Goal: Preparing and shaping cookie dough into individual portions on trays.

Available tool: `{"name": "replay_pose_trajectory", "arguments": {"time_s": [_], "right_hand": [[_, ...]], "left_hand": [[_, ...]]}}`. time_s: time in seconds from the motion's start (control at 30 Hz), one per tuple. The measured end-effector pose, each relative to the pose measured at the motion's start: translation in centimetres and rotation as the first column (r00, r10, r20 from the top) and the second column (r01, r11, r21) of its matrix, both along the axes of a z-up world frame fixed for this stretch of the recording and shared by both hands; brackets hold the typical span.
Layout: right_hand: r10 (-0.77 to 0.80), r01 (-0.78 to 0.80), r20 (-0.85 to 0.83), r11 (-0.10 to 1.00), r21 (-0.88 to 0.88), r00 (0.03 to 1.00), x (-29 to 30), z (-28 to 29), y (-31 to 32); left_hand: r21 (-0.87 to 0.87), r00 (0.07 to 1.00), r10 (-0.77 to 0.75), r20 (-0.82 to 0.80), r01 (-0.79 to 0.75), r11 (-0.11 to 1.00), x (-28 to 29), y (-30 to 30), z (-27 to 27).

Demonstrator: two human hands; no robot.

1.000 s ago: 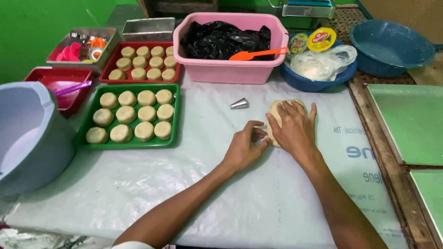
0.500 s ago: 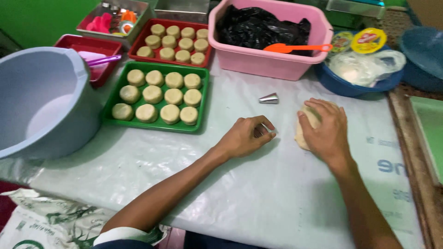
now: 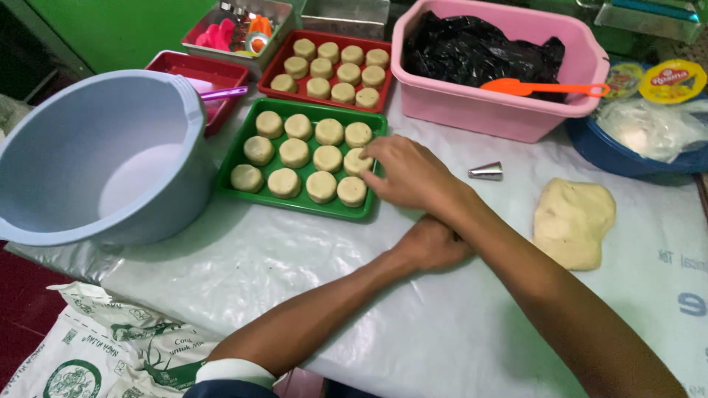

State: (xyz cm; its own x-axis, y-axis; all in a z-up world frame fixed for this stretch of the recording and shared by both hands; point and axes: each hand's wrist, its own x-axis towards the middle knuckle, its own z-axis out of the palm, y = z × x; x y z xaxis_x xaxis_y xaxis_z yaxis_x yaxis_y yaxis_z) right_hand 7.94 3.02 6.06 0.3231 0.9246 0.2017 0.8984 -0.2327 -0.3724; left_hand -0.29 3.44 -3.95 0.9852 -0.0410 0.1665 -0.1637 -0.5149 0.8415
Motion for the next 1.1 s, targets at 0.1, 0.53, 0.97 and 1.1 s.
{"name": "replay_pose_trajectory", "arguments": {"time_s": [0.1,0.53,0.97,1.1], "right_hand": [[-0.043,0.043,-0.01,0.997,0.06,0.999,2.7,-1.4,3.3],[-0.123,0.153,0.184,0.975,-0.16,0.975,7.2,-5.4,10.0],[-0.074,0.132,0.301,0.975,-0.178,0.951,6.0,-5.0,10.2],[-0.102,0.177,0.329,0.962,-0.206,0.939,6.2,-5.3,10.5]], "left_hand": [[-0.053,0.998,-0.007,0.061,0.01,0.999,-0.7,-0.5,2.9],[0.0,0.999,-0.05,-0.022,0.05,0.999,0.3,-0.6,2.8],[-0.004,0.999,-0.024,0.037,0.024,1.0,0.7,-1.0,2.6],[-0.005,0.999,0.006,0.042,-0.006,1.0,0.9,-1.2,2.0]]}}
